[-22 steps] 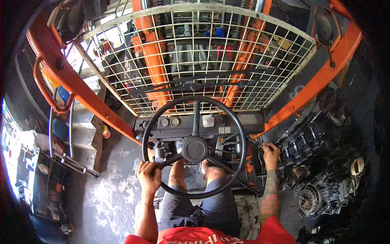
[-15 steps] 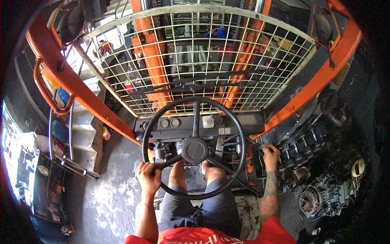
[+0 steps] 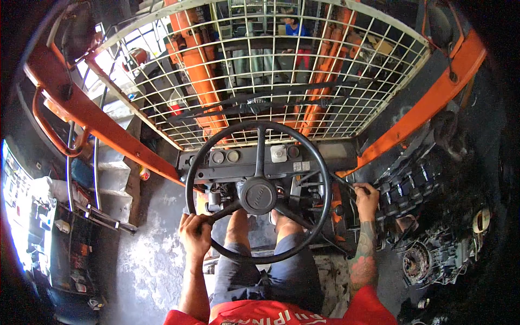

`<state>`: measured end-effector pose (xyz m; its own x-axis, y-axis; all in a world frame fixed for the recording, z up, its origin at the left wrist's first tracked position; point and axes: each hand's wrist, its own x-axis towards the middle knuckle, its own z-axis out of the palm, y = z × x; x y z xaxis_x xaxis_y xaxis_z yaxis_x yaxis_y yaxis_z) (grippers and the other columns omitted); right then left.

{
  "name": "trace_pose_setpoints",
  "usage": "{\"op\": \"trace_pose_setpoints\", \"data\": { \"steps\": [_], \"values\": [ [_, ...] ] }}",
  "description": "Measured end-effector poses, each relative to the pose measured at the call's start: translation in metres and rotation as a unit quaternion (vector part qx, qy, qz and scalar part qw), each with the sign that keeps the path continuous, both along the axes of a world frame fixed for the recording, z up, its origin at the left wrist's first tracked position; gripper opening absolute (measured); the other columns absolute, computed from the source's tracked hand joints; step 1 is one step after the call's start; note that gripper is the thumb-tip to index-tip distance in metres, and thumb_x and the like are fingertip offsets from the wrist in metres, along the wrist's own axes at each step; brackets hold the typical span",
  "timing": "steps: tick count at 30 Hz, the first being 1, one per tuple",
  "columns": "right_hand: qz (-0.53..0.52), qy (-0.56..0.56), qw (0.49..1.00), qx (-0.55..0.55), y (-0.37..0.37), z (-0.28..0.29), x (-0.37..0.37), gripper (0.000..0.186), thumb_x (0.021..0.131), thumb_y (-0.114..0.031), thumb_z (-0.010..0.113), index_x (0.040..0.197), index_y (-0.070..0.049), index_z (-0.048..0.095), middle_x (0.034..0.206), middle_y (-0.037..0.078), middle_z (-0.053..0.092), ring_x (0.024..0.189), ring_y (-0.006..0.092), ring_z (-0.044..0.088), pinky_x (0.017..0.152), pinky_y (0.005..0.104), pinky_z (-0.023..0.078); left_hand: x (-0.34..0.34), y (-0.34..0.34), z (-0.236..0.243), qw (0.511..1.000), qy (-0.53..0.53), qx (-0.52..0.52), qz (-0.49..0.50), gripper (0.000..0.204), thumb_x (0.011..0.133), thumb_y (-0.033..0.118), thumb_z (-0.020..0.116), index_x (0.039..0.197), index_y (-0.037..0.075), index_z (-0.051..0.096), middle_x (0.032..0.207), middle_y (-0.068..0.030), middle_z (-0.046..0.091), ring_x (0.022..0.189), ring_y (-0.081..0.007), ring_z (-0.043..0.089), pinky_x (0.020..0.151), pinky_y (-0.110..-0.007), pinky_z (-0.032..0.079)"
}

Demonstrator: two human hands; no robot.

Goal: Operating a forklift in an auto repair environment.

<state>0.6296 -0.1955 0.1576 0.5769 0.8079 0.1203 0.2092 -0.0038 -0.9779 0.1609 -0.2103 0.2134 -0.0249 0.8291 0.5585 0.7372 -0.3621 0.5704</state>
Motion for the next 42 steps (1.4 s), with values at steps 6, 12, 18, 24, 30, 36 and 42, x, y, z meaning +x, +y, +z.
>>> {"op": "trace_pose_setpoints", "data": {
  "steps": [6,12,18,24,30,36,42],
  "values": [
    [-0.024,-0.060,0.998,0.022,0.006,-0.022,0.012,0.010,0.080,-0.003,0.057,0.081,-0.001,0.067,0.057,-0.007,0.047,0.043,0.0017,0.034,0.039,0.0208,0.023,-0.001,-0.001,-0.003,1.000,0.007,0.005,0.006,0.008,0.064,0.000,0.056,0.067,0.004,0.063,0.064,-0.0077,0.057,0.063,-0.0265,0.049,0.060,-0.037,0.041],
    [-0.020,-0.062,0.998,0.020,0.006,-0.015,0.008,0.010,0.080,-0.003,0.057,0.080,-0.001,0.067,0.056,-0.006,0.049,0.043,0.0021,0.034,0.039,0.0214,0.023,0.000,-0.004,0.001,1.000,0.001,0.013,0.007,0.008,0.065,0.000,0.056,0.066,0.004,0.063,0.063,-0.0079,0.057,0.063,-0.0269,0.049,0.060,-0.037,0.041],
    [-0.025,-0.079,0.996,0.030,0.004,-0.007,0.003,0.011,0.078,-0.003,0.056,0.078,0.000,0.066,0.057,-0.005,0.049,0.042,0.0027,0.034,0.039,0.0222,0.023,-0.002,-0.004,-0.001,1.000,0.003,0.007,0.004,0.008,0.065,0.001,0.057,0.069,0.004,0.063,0.064,-0.0085,0.057,0.064,-0.0269,0.049,0.060,-0.036,0.041],
    [-0.020,-0.054,0.998,0.028,0.005,-0.010,0.005,0.011,0.078,-0.003,0.055,0.078,0.001,0.066,0.058,-0.003,0.051,0.043,0.0036,0.036,0.040,0.0224,0.024,-0.003,-0.003,-0.005,1.000,-0.002,0.015,0.003,0.007,0.065,0.001,0.057,0.068,0.004,0.063,0.064,-0.0084,0.057,0.064,-0.0274,0.049,0.060,-0.037,0.041],
    [-0.016,-0.060,0.998,0.010,0.004,-0.008,0.005,0.011,0.079,-0.004,0.056,0.078,0.001,0.066,0.060,-0.003,0.053,0.044,0.0037,0.037,0.040,0.0219,0.024,-0.001,-0.002,-0.004,1.000,0.003,0.017,0.010,0.006,0.065,0.002,0.057,0.068,0.003,0.062,0.063,-0.0085,0.056,0.064,-0.0277,0.049,0.060,-0.037,0.041],
    [-0.027,-0.050,0.998,-0.037,0.000,0.003,-0.003,0.014,0.075,-0.007,0.058,0.079,0.002,0.068,0.064,0.006,0.060,0.060,0.0141,0.052,0.058,0.0303,0.042,-0.007,-0.004,-0.009,1.000,0.000,0.017,0.012,0.008,0.065,0.001,0.055,0.068,0.004,0.062,0.062,-0.0083,0.056,0.064,-0.0271,0.049,0.060,-0.037,0.041],
    [-0.019,-0.058,0.998,-0.008,0.001,-0.003,0.004,0.012,0.077,-0.006,0.057,0.079,0.001,0.067,0.061,0.000,0.054,0.051,0.0084,0.043,0.048,0.0259,0.031,-0.001,-0.005,-0.003,1.000,-0.012,0.010,0.009,0.007,0.065,0.001,0.056,0.067,0.004,0.062,0.063,-0.0081,0.057,0.064,-0.0270,0.049,0.060,-0.037,0.041]
  ]
}}
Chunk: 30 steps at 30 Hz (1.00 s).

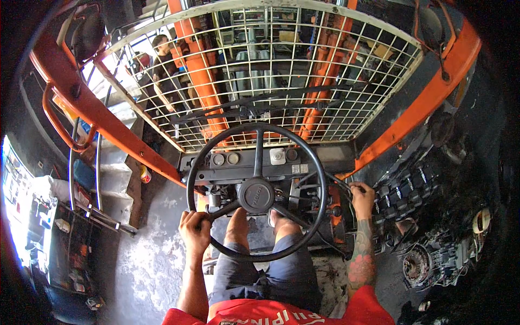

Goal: Operating a forklift in an auto repair environment.

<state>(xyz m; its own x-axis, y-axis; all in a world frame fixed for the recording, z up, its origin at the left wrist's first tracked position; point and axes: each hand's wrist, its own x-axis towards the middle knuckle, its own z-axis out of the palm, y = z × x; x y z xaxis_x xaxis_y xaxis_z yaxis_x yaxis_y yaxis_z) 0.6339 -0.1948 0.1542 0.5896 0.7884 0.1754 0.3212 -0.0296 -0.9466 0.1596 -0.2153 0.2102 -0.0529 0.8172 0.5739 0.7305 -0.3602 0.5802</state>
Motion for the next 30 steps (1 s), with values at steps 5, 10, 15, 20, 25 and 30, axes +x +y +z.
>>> {"op": "trace_pose_setpoints", "data": {
  "steps": [5,10,15,20,25,30],
  "values": [
    [-0.018,-0.020,0.998,-0.049,-0.003,0.013,-0.010,0.014,0.075,-0.010,0.059,0.078,0.000,0.069,0.060,0.004,0.058,0.056,0.0134,0.049,0.054,0.0303,0.038,-0.006,0.002,-0.007,1.000,0.007,0.003,0.009,0.005,0.065,0.001,0.057,0.067,0.004,0.061,0.063,-0.0081,0.056,0.064,-0.0266,0.049,0.060,-0.037,0.041],
    [-0.013,-0.033,0.998,-0.044,-0.003,0.011,-0.006,0.015,0.075,-0.010,0.059,0.079,0.000,0.068,0.059,0.005,0.057,0.054,0.0132,0.048,0.053,0.0310,0.037,0.001,0.001,-0.002,1.000,-0.004,0.008,0.017,0.004,0.065,0.001,0.058,0.067,0.004,0.061,0.063,-0.0083,0.056,0.064,-0.0270,0.049,0.060,-0.037,0.041],
    [-0.011,-0.030,0.999,-0.022,-0.001,0.011,-0.007,0.014,0.076,-0.009,0.058,0.080,0.000,0.068,0.060,0.004,0.057,0.053,0.0123,0.048,0.052,0.0306,0.037,-0.003,0.004,-0.008,1.000,0.006,0.001,0.020,0.003,0.065,0.002,0.060,0.067,0.003,0.062,0.064,-0.0086,0.056,0.065,-0.0278,0.049,0.060,-0.037,0.041],
    [-0.006,-0.027,0.999,-0.027,-0.003,0.012,-0.008,0.013,0.077,-0.008,0.058,0.080,0.001,0.067,0.060,0.004,0.056,0.053,0.0115,0.046,0.051,0.0291,0.036,-0.003,0.002,-0.006,1.000,0.001,0.012,0.011,0.003,0.065,0.002,0.059,0.067,0.003,0.061,0.064,-0.0091,0.056,0.065,-0.0283,0.049,0.061,-0.038,0.041],
    [0.000,-0.011,0.999,-0.043,-0.008,0.018,-0.014,0.012,0.078,-0.007,0.058,0.080,0.001,0.067,0.058,0.001,0.053,0.051,0.0103,0.044,0.049,0.0293,0.035,-0.006,-0.003,-0.006,1.000,-0.001,0.014,0.016,0.002,0.065,0.002,0.058,0.066,0.003,0.060,0.065,-0.0096,0.056,0.066,-0.0289,0.049,0.062,-0.038,0.041],
    [-0.004,0.018,0.999,-0.037,-0.015,0.003,-0.011,0.013,0.078,-0.008,0.058,0.081,0.000,0.068,0.062,0.003,0.056,0.051,0.0108,0.047,0.050,0.0296,0.037,-0.005,0.000,-0.011,1.000,0.001,0.013,0.001,0.004,0.066,0.002,0.057,0.067,0.003,0.060,0.064,-0.0097,0.056,0.065,-0.0291,0.049,0.063,-0.038,0.041]
  ]
}}
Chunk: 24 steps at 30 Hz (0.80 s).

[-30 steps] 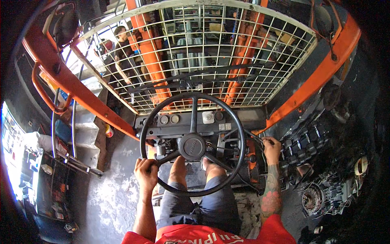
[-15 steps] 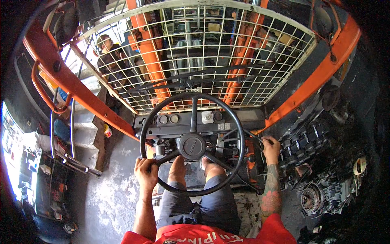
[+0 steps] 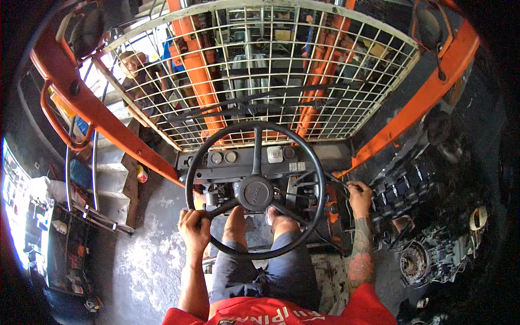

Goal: Operating a forklift in an auto repair environment.

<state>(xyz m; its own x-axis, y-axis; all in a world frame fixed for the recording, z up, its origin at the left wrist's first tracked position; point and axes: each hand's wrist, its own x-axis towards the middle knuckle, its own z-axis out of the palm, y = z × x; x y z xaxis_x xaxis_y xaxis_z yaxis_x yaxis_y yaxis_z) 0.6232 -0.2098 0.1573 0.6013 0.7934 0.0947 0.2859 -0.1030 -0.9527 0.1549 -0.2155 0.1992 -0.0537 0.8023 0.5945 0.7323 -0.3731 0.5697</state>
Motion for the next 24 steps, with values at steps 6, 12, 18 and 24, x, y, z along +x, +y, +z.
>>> {"op": "trace_pose_setpoints", "data": {
  "steps": [6,12,18,24],
  "values": [
    [0.110,0.078,0.991,0.022,-0.047,-0.023,-0.011,0.022,0.086,-0.022,0.063,0.097,-0.003,0.065,0.068,0.000,0.057,0.056,0.0072,0.051,0.048,0.0260,0.041,-0.002,0.002,-0.003,1.000,0.000,0.001,-0.006,0.011,0.070,0.003,0.051,0.070,0.002,0.062,0.069,-0.0096,0.062,0.066,-0.0271,0.052,0.064,-0.037,0.041],
    [-0.113,-0.071,0.989,0.070,-0.075,-0.016,0.020,0.037,0.091,-0.033,0.056,0.107,0.000,0.058,0.076,0.004,0.059,0.071,0.0132,0.057,0.062,0.0297,0.046,0.006,0.009,-0.004,1.000,0.015,0.008,-0.007,0.014,0.071,0.004,0.049,0.071,0.000,0.063,0.070,-0.0106,0.062,0.066,-0.0278,0.052,0.064,-0.038,0.042],
    [-0.174,-0.274,0.943,-0.075,-0.086,-0.048,0.048,0.038,0.091,-0.033,0.053,0.104,0.002,0.060,0.085,0.016,0.064,0.076,0.0272,0.061,0.068,0.0368,0.047,0.008,0.001,0.000,1.000,-0.017,-0.008,-0.005,0.012,0.070,0.002,0.050,0.070,0.004,0.062,0.069,-0.0084,0.061,0.067,-0.0267,0.051,0.065,-0.037,0.042],
    [-0.176,-0.082,0.970,0.146,-0.044,-0.012,0.071,0.032,0.093,-0.029,0.054,0.099,0.002,0.063,0.083,0.004,0.064,0.072,0.0109,0.058,0.057,0.0255,0.046,0.007,0.000,0.003,1.000,0.008,-0.005,0.014,0.011,0.068,0.001,0.051,0.070,0.002,0.062,0.068,-0.0101,0.059,0.068,-0.0288,0.050,0.064,-0.039,0.042]
  ]
}}
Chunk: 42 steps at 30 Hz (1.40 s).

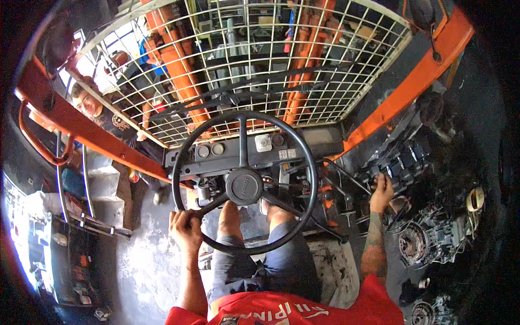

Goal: Operating a forklift in an auto repair environment.

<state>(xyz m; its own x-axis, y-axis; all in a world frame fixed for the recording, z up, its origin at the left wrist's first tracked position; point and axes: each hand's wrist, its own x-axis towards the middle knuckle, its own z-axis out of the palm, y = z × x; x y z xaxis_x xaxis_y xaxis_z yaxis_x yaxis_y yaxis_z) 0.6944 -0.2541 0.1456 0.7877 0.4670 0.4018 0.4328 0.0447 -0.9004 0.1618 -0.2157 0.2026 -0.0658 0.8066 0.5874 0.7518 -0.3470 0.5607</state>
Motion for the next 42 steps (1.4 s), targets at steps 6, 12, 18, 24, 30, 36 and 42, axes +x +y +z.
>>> {"op": "trace_pose_setpoints", "data": {
  "steps": [6,12,18,24,30,36,42],
  "values": [
    [0.034,0.038,0.996,0.073,0.036,0.032,0.007,0.029,0.092,-0.026,0.055,0.097,0.002,0.062,0.085,0.005,0.064,0.071,0.0111,0.059,0.055,0.0230,0.046,0.001,-0.001,0.001,1.000,0.012,0.009,0.024,0.009,0.068,0.005,0.052,0.068,0.004,0.061,0.067,-0.0087,0.058,0.068,-0.0277,0.051,0.065,-0.038,0.040],
    [0.028,0.053,0.996,0.064,0.044,0.042,0.007,0.028,0.093,-0.027,0.054,0.097,0.000,0.061,0.085,0.005,0.064,0.071,0.0118,0.059,0.052,0.0236,0.046,0.005,-0.003,0.004,0.999,0.026,0.003,0.035,0.008,0.067,0.005,0.053,0.067,0.005,0.061,0.066,-0.0079,0.057,0.069,-0.0269,0.052,0.066,-0.038,0.038],
    [0.019,0.036,0.998,0.040,0.046,0.051,0.012,0.029,0.091,-0.029,0.055,0.095,-0.002,0.064,0.086,0.004,0.065,0.075,0.0120,0.061,0.053,0.0237,0.048,0.004,-0.003,0.002,1.000,0.006,0.024,0.016,0.008,0.068,0.003,0.052,0.067,0.003,0.060,0.066,-0.0107,0.057,0.065,-0.0301,0.050,0.062,-0.039,0.039],
    [0.023,0.076,0.996,0.030,0.045,0.053,0.005,0.029,0.092,-0.029,0.054,0.096,-0.002,0.063,0.087,0.004,0.065,0.077,0.0116,0.061,0.054,0.0233,0.048,-0.002,-0.003,-0.003,0.999,0.017,0.029,0.008,0.008,0.066,0.002,0.052,0.068,0.002,0.060,0.065,-0.0109,0.056,0.065,-0.0309,0.048,0.062,-0.040,0.039],
    [-0.025,-0.106,0.992,-0.064,0.030,0.019,0.028,0.032,0.091,-0.028,0.054,0.089,0.002,0.064,0.073,0.005,0.063,0.068,0.0145,0.058,0.056,0.0300,0.044,0.002,-0.003,-0.002,0.999,0.007,0.042,0.014,0.006,0.068,0.002,0.054,0.068,0.003,0.060,0.065,-0.0092,0.056,0.064,-0.0289,0.049,0.061,-0.039,0.041],
    [0.109,-0.065,0.952,-0.280,-0.050,-0.049,0.007,0.039,0.085,-0.036,0.059,0.091,0.002,0.063,0.073,0.017,0.062,0.076,0.0334,0.062,0.066,0.0405,0.045,0.001,-0.005,0.003,0.999,0.015,0.029,0.001,0.007,0.069,0.003,0.054,0.068,0.005,0.061,0.066,-0.0085,0.057,0.064,-0.0280,0.048,0.061,-0.038,0.040],
    [0.219,-0.188,0.846,-0.449,-0.067,-0.053,-0.007,0.041,0.078,-0.038,0.066,0.093,0.000,0.063,0.081,0.021,0.063,0.077,0.0380,0.061,0.068,0.0443,0.047,-0.002,-0.008,0.002,1.000,-0.011,-0.001,0.002,0.009,0.068,0.000,0.055,0.069,0.005,0.062,0.067,-0.0082,0.058,0.065,-0.0273,0.049,0.062,-0.037,0.041]
  ]
}}
